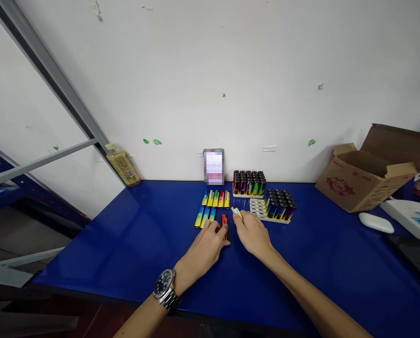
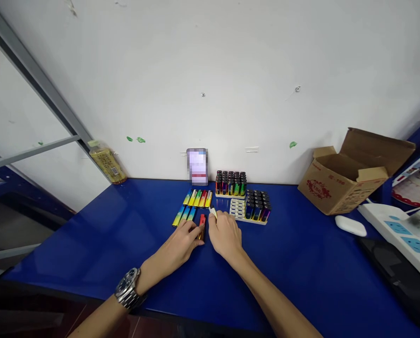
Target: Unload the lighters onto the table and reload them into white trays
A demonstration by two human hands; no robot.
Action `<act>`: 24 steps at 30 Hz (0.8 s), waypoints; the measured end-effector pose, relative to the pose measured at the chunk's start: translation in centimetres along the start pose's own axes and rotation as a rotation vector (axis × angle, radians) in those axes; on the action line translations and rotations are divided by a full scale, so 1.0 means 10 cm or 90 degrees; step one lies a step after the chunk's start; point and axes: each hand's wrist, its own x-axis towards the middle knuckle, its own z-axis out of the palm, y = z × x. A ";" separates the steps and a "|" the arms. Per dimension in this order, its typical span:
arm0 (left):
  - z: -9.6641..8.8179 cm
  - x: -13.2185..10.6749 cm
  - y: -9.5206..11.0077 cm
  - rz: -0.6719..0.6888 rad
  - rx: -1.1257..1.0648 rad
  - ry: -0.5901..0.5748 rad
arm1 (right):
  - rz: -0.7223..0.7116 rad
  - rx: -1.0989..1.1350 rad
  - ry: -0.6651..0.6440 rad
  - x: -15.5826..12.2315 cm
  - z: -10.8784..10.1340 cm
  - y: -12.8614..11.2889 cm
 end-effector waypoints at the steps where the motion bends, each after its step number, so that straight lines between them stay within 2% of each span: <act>1: 0.01 0.00 -0.01 0.013 0.033 0.010 | -0.003 -0.017 -0.008 0.00 -0.01 0.00; 6: -0.01 -0.01 -0.05 0.028 0.134 0.046 | -0.050 -0.045 -0.022 -0.01 0.04 -0.01; 13: 0.00 0.02 -0.13 0.039 0.158 0.080 | -0.101 -0.132 -0.019 -0.04 0.06 -0.01; 20: -0.03 0.05 -0.16 0.048 0.189 0.072 | -0.093 -0.181 -0.041 0.01 0.04 0.07; 24: -0.03 0.04 -0.18 0.040 0.163 0.080 | -0.086 -0.226 -0.045 0.00 0.03 0.05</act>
